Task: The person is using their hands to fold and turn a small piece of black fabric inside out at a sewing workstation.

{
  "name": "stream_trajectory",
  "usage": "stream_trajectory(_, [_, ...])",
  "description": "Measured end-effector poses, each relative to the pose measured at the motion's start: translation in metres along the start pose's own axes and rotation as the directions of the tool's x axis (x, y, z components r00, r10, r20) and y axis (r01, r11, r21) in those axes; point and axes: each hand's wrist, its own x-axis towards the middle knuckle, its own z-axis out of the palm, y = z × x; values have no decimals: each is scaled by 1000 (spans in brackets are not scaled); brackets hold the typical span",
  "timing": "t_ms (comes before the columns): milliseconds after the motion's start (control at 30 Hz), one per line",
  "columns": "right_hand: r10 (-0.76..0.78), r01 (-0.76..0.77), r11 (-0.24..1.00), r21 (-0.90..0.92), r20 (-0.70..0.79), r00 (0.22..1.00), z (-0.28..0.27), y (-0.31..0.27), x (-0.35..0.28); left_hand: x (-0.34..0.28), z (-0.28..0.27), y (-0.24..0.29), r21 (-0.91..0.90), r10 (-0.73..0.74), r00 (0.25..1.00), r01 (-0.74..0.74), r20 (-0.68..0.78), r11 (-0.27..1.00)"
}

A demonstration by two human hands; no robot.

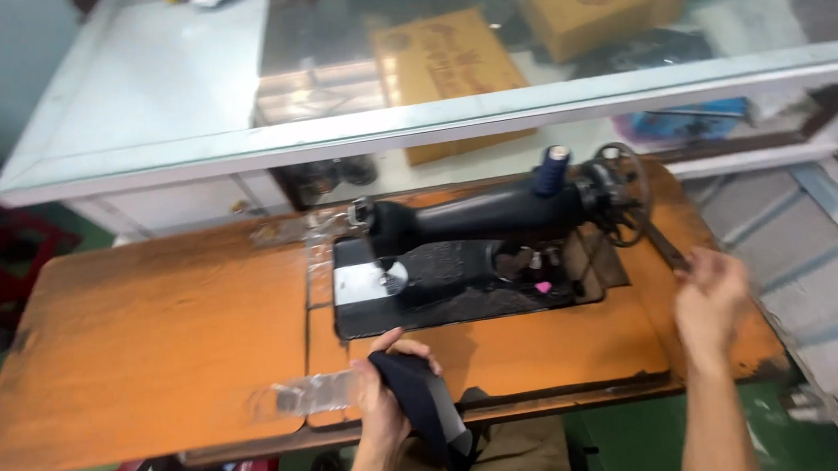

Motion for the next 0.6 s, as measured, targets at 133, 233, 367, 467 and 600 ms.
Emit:
stream_trajectory(133, [30, -39, 991, 129, 66, 997, 21, -79, -127, -8, 6, 21, 8, 79, 997, -79, -5, 997])
stream_trajectory(233, [-11, -327, 629, 705, 429, 903, 46, -71, -230, -19, 12, 36, -8, 71, 997, -71, 11, 997])
stream_trajectory(367, [-253, 244, 963, 114, 697, 671, 66, -162, -274, -38, 11, 41, 112, 126, 982, -142, 144, 983])
stream_trajectory(467, [-389, 267, 921, 282, 694, 606, 83, -159, -282, -46, 22, 51, 208, 52, 958, -114, 283, 972])
stream_trajectory(600, [-535, 273, 836, 476, 595, 600, 87, -204, -283, -48, 27, 63, 221, -51, 901, -50, 432, 974])
